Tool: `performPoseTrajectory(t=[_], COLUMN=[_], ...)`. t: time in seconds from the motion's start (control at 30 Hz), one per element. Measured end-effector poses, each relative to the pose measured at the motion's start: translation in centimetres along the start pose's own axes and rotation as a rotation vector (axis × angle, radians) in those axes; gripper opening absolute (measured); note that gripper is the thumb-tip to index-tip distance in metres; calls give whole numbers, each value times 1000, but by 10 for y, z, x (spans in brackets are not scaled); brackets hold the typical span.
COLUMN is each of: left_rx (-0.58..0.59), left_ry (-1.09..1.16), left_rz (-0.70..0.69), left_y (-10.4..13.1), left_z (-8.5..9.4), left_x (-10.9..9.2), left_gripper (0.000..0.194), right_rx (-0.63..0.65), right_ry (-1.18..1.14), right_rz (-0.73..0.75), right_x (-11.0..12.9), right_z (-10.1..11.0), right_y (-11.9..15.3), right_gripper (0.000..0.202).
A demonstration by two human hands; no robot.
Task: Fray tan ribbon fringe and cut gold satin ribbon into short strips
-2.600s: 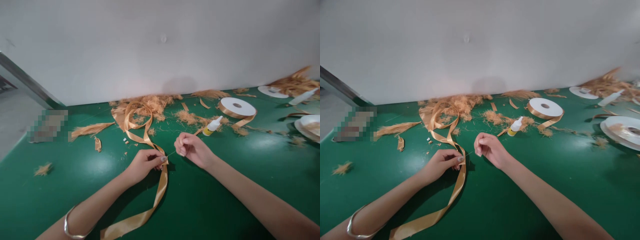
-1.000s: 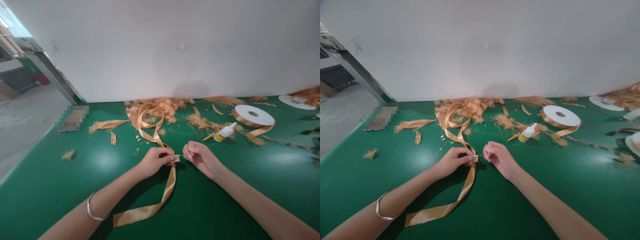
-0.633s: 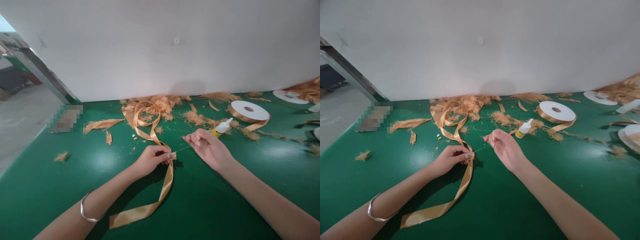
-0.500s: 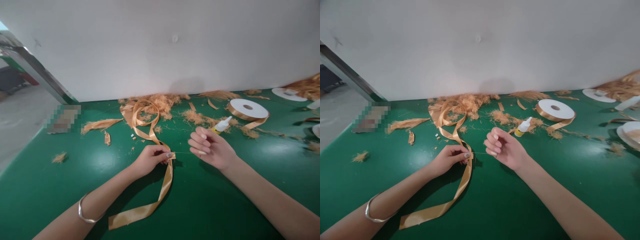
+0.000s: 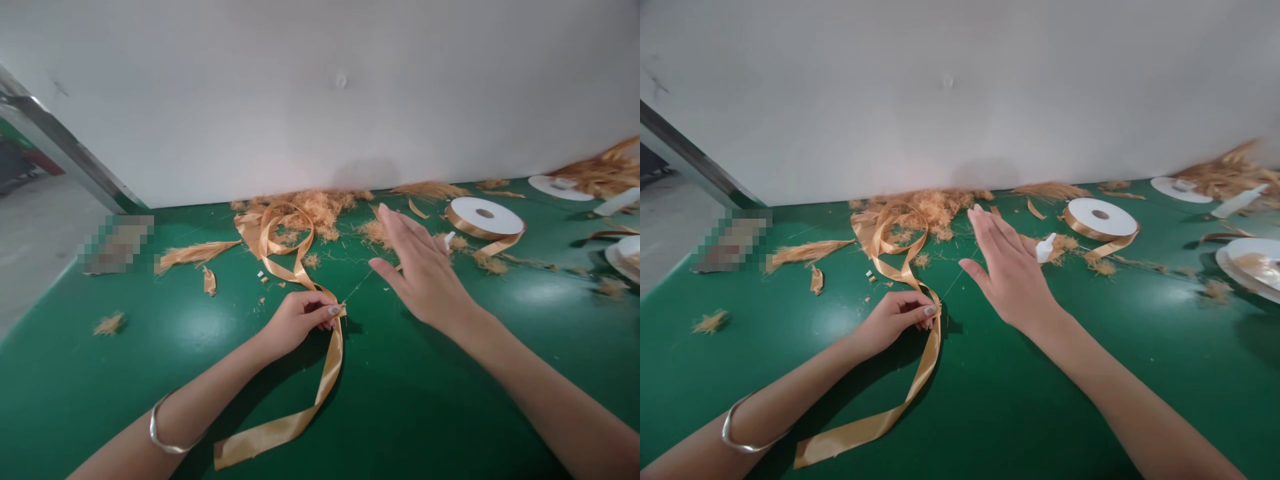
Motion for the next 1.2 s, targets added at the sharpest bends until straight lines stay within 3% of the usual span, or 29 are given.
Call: performPoseTrajectory(t=[0.07, 0.17, 0.27, 0.4, 0.5, 0.57, 0.63, 0.7, 0.8, 0.9, 1.03, 1.13, 1.2], left_rx=[3, 3, -6, -9, -8, -10, -13, -16, -23, -30, -41, -41, -47], left_ry=[6, 7, 18, 24, 21, 19, 18, 16, 7, -5, -29, -49, -61], left_rz=[-13, -23, -27, -19, -21, -20, -21, -22, -23, -32, -21, -20, -27], left_y=[0, 0, 1, 1, 0, 0, 0, 0, 0, 0, 1, 2, 2], left_z=[0, 0, 1, 2, 1, 1, 1, 2, 2, 3, 3, 2, 2], left_x=[1, 1, 1, 2, 2, 3, 2, 2, 2, 1, 0, 1, 2], left_gripper=[25, 26, 25, 25, 25, 25, 25, 25, 23, 22, 22, 21, 21], right_rx=[137, 519, 661, 488, 282, 200, 165, 117, 17, 11, 185, 285, 218], right_ry=[-344, -707, -492, 335, 555, 406, 112, -289, -902, -1132, -723, -215, -1], right_rz=[-47, -63, -80, -124, -76, -126, -269, -382, -433, -512, -598, -566, -580], right_x=[3, 10, 10, -7, -21, -29, -35, -39, -48, -61, -74, -78, -82], right_z=[-2, -6, -5, 4, 12, 17, 22, 25, 27, 25, 29, 42, 55], right_y=[-3, -2, 1, 5, 11, 16, 20, 23, 27, 31, 39, 44, 46], right_gripper=[56, 72, 65, 38, 38, 46, 50, 52, 51, 42, 12, 23, 22])
Point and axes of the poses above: each hand's wrist, its own y-axis away from the middle knuckle, its own z-axis out of the back of the hand, x = y × z, the point moved 2 cm from there along -y, towards the middle knuckle, and after that the axes turned 3 degrees about x, right-handed, at the moved point
